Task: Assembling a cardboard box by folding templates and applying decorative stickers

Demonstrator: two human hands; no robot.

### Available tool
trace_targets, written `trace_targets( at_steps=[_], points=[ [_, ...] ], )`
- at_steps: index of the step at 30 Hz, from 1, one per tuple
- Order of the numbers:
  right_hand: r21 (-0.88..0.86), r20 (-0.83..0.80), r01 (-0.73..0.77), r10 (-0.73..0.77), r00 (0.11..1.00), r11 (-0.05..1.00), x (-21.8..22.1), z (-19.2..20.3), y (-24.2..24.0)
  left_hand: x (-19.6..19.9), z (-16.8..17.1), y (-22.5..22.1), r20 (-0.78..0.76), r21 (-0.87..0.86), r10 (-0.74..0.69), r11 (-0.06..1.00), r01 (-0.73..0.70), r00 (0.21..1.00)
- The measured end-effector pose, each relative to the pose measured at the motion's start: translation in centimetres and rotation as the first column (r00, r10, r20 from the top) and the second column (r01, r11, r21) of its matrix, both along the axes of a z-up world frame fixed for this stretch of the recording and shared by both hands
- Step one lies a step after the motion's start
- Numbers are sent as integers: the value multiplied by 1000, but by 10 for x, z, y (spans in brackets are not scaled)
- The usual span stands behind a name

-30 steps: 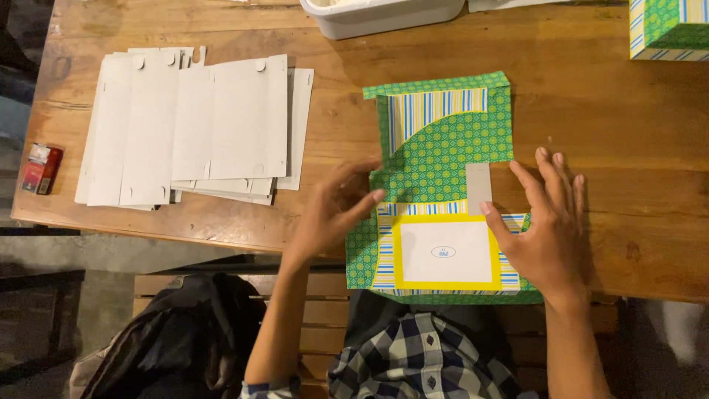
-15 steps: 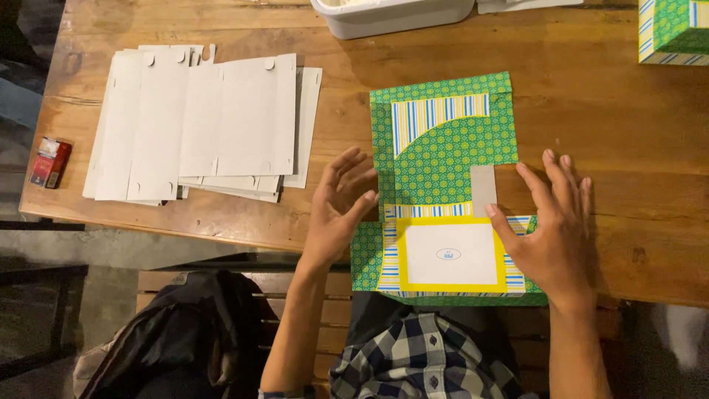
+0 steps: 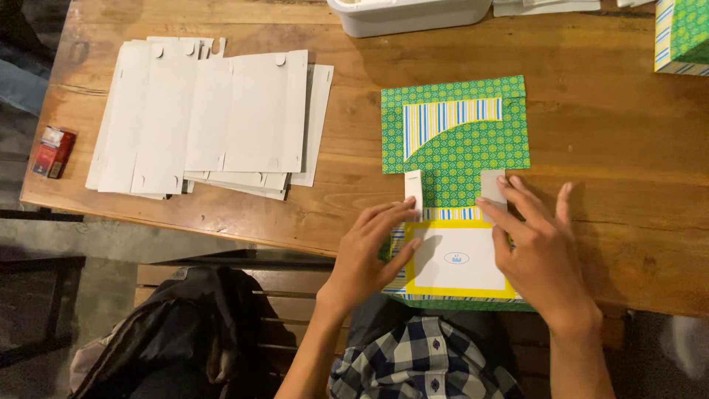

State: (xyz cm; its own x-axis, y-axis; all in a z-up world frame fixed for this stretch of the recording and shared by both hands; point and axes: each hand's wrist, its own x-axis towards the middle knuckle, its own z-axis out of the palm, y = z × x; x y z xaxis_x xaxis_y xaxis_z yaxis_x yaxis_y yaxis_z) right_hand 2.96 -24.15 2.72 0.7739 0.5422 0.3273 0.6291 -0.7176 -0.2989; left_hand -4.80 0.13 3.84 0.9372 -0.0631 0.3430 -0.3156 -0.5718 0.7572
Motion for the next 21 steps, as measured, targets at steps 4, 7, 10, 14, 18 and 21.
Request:
trace_targets(
  at_steps=[4,7,10,14,18,21],
  points=[
    [-65,-84,142,-147,986,988,-9,0,23,0,-20,-3,87,315,27,948,-53,996],
    [31,-35,282,-281,959,959,-13,3,42,2,-21,2,63,370,1,929,-24,998],
    [5,-6,345,-345,939,939,-10,2,53,5,-11,3,114,309,-12,951,-24,993],
    [-63,46,355,-352,935,933,-8,-13,54,0,-6,-4,98,287,2,957,-31,995],
    [-13,54,344,-343,938,939,-9,-18,53,-11,-12,-10,56,289,82,953,-95,995],
    [28,38,317,-318,947,948,-10,-19,55,-17,-17,-9,49,301,97,947,-107,994]
  ],
)
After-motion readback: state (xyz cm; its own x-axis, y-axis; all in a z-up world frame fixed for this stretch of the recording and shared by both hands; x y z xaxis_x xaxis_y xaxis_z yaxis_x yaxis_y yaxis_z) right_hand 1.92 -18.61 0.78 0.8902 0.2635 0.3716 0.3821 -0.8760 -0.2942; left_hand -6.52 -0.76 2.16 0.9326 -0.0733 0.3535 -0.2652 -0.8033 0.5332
